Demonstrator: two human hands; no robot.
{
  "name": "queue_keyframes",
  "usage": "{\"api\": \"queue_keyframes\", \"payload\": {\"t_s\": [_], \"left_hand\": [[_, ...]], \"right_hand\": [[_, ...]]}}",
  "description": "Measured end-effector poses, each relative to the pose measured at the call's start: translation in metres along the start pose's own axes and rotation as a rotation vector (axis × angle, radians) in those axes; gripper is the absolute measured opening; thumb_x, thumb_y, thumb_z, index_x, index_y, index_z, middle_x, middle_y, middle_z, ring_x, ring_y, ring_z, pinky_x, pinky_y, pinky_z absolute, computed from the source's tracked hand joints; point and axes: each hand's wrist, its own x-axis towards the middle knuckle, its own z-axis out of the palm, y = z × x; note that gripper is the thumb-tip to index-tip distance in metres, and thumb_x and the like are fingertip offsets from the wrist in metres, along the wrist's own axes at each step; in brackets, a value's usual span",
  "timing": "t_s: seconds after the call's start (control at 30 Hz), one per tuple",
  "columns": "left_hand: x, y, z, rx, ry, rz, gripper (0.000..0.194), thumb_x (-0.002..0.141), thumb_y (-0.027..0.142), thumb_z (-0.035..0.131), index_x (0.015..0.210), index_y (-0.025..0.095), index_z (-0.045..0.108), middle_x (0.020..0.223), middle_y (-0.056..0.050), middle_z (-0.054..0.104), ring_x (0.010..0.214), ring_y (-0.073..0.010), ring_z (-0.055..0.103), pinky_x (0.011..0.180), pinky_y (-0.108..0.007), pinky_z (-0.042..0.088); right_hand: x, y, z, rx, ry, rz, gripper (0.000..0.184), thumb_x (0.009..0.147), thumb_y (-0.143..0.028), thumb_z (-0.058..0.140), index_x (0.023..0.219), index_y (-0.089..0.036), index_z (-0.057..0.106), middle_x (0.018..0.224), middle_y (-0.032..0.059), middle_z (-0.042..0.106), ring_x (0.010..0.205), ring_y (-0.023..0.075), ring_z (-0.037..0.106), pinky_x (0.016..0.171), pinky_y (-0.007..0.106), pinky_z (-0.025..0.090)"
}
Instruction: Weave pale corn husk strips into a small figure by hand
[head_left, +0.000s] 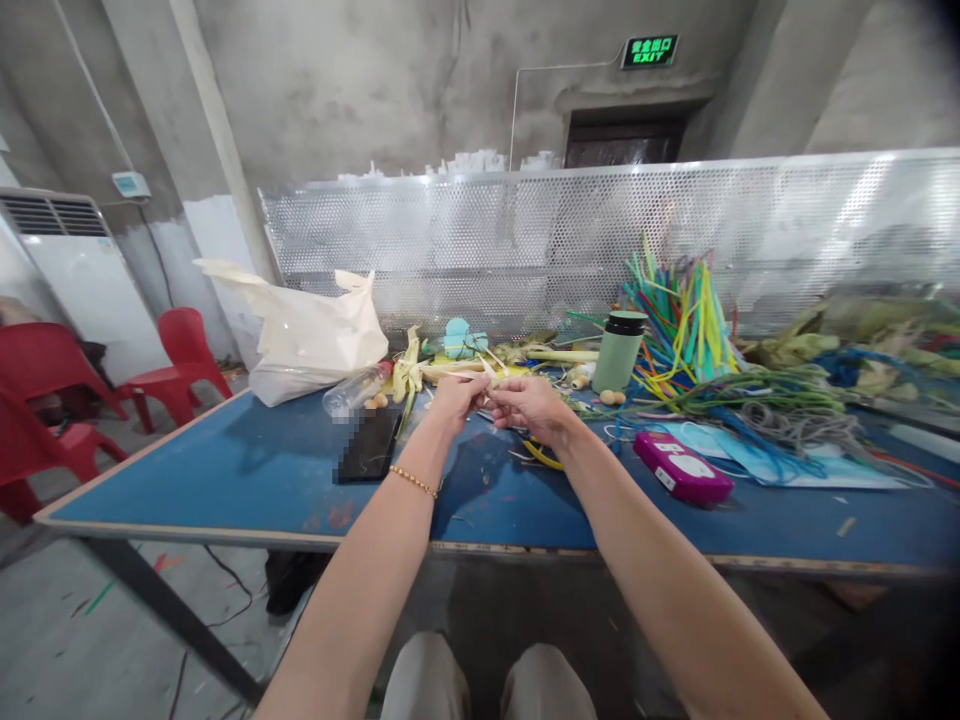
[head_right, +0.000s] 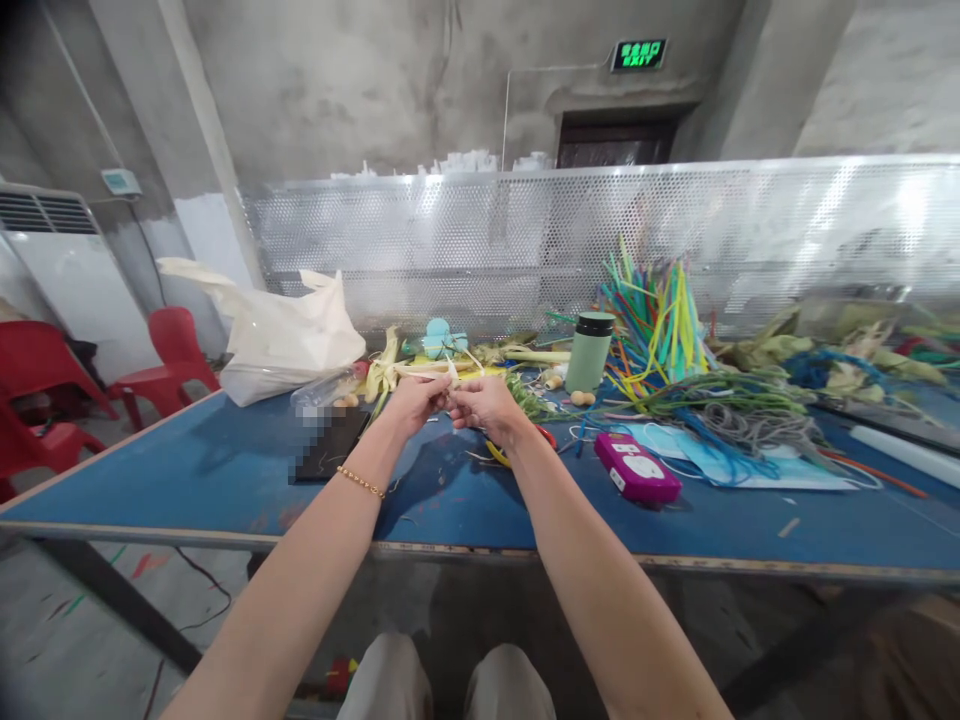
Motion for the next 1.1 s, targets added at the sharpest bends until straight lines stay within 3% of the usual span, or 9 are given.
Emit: {"api": "queue_keyframes", "payload": {"t_s": [0.2, 0.57, 0.87, 1.0, 1.1], "left_hand": [[-0.002, 0.005, 0.001, -0.061, -0.055, -0.036, 0.028, 0.062, 0.023, 0.087, 0.064, 0.012, 0.061, 0.053, 0.002, 0.055, 0.045, -0.0067, 0.044, 0.048, -0.022, 0.030], [-0.003, 0.008, 0.003, -0.106, -0.022, -0.058, 0.031, 0.062, 0.023, 0.088, 0.062, 0.013, 0.058, 0.051, 0.003, 0.052, 0.047, -0.0067, 0.043, 0.049, -0.022, 0.030], [-0.003, 0.004, 0.000, -0.066, -0.080, -0.018, 0.036, 0.061, 0.027, 0.089, 0.059, 0.015, 0.056, 0.051, 0.004, 0.049, 0.048, -0.0073, 0.042, 0.051, -0.025, 0.029], [-0.003, 0.004, 0.000, -0.051, -0.079, 0.011, 0.036, 0.064, 0.028, 0.087, 0.056, 0.016, 0.054, 0.051, 0.003, 0.049, 0.048, -0.0077, 0.042, 0.050, -0.025, 0.029], [-0.003, 0.006, 0.000, -0.061, -0.031, 0.033, 0.034, 0.064, 0.026, 0.085, 0.056, 0.016, 0.054, 0.049, 0.004, 0.047, 0.047, -0.0076, 0.039, 0.049, -0.025, 0.028]], "right_hand": [[0.000, 0.001, 0.008, 0.065, 0.071, 0.002, 0.020, 0.079, -0.007, 0.069, 0.061, -0.014, 0.062, 0.053, 0.0009, 0.063, 0.042, 0.0092, 0.056, 0.040, 0.019, 0.053], [0.003, 0.005, 0.012, 0.059, 0.151, -0.087, 0.025, 0.074, -0.018, 0.078, 0.061, -0.016, 0.057, 0.049, -0.0021, 0.061, 0.035, 0.0083, 0.050, 0.032, 0.018, 0.043], [0.003, 0.006, 0.016, -0.044, 0.209, -0.101, 0.032, 0.083, -0.017, 0.071, 0.056, -0.017, 0.053, 0.045, -0.0029, 0.058, 0.029, 0.0077, 0.047, 0.027, 0.017, 0.037], [0.001, 0.005, 0.017, -0.045, 0.179, -0.082, 0.029, 0.085, -0.019, 0.070, 0.059, -0.017, 0.056, 0.045, -0.0023, 0.058, 0.032, 0.0085, 0.050, 0.029, 0.017, 0.040], [-0.002, 0.002, 0.016, 0.024, 0.076, -0.024, 0.019, 0.081, -0.019, 0.073, 0.067, -0.016, 0.061, 0.054, -0.0007, 0.065, 0.039, 0.0099, 0.057, 0.034, 0.019, 0.047]]}}
